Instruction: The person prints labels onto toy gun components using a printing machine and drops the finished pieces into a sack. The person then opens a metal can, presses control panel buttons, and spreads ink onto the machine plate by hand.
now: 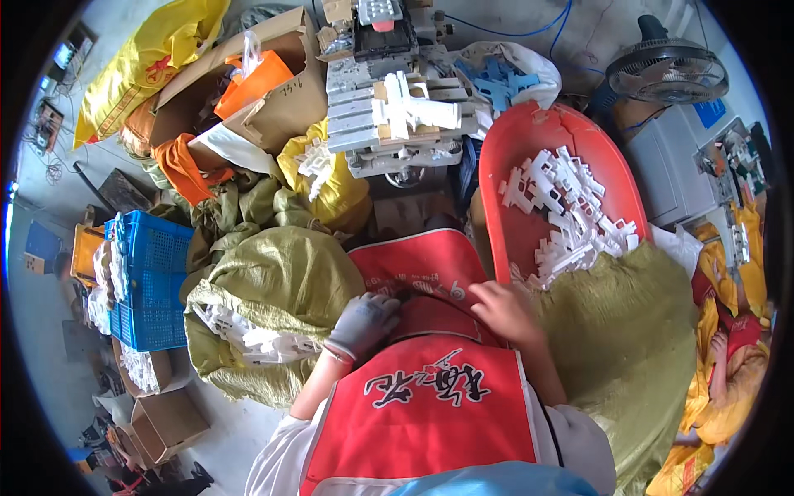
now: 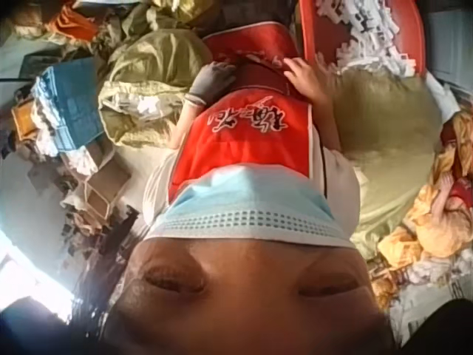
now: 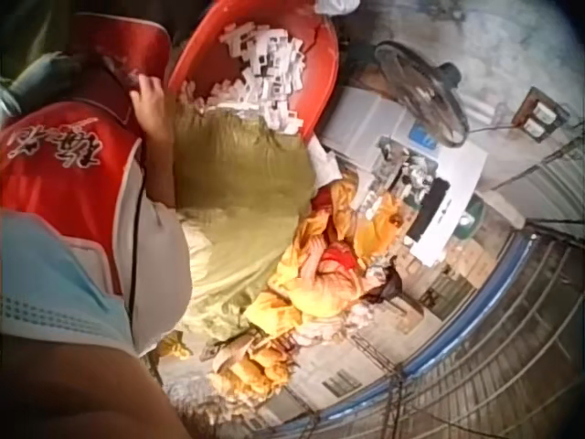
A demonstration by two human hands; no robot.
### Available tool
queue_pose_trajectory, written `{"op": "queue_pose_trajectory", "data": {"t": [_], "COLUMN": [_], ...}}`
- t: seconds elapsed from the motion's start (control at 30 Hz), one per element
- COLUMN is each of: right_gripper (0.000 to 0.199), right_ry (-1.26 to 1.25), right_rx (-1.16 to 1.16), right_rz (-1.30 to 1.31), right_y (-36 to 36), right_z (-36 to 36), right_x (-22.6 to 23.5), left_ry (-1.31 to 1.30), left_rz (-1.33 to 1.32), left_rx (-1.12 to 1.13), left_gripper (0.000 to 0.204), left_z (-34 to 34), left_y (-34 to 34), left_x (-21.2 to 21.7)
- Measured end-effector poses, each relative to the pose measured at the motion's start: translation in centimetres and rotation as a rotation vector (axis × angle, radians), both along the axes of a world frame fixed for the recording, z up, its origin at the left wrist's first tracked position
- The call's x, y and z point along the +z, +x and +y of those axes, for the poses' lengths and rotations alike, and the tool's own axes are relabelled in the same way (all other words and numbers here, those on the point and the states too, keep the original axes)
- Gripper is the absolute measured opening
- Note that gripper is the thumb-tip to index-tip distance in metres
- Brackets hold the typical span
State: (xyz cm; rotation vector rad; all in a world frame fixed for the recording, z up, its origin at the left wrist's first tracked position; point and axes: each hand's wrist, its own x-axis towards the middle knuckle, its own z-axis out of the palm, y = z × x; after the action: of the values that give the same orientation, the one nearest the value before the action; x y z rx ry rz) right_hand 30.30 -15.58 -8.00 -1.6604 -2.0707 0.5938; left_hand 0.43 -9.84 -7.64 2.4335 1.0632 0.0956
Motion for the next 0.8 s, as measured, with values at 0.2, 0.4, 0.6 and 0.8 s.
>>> {"op": "queue_pose_trajectory", "data": {"t": [0.2, 0.4, 0.6, 0.8], "right_gripper": [0.032, 0.03, 0.024, 0.024], "right_ry": [-0.087, -0.08, -0.05, -0.051], "right_rx": [0.295, 0.046, -0.276, -0.656], "right_rz": [0.019, -0.208, -0.179, -0.08], "right_y": [-2.5, -0.4, 0.3, -2.8], "right_z": [0.2, -2.2, -6.8, -10.1], "right_x": [-3.1, -3.5, -2.6, -1.5], "left_ry": [-0.095, 0.089, 0.062, -0.02], "left_rz": [0.2, -0.055, -0.117, 0.072], "left_rx": [0.032, -0.18, -0.455, -0.739], "left_gripper": [0.025, 0.012, 0.023, 0.028], "left_z": [-2.5, 0.2, 4.1, 6.9], "left_y": [-1.3, 0.3, 1.9, 8.1], "left_x": [-4.5, -5.3, -5.7, -4.8]}}
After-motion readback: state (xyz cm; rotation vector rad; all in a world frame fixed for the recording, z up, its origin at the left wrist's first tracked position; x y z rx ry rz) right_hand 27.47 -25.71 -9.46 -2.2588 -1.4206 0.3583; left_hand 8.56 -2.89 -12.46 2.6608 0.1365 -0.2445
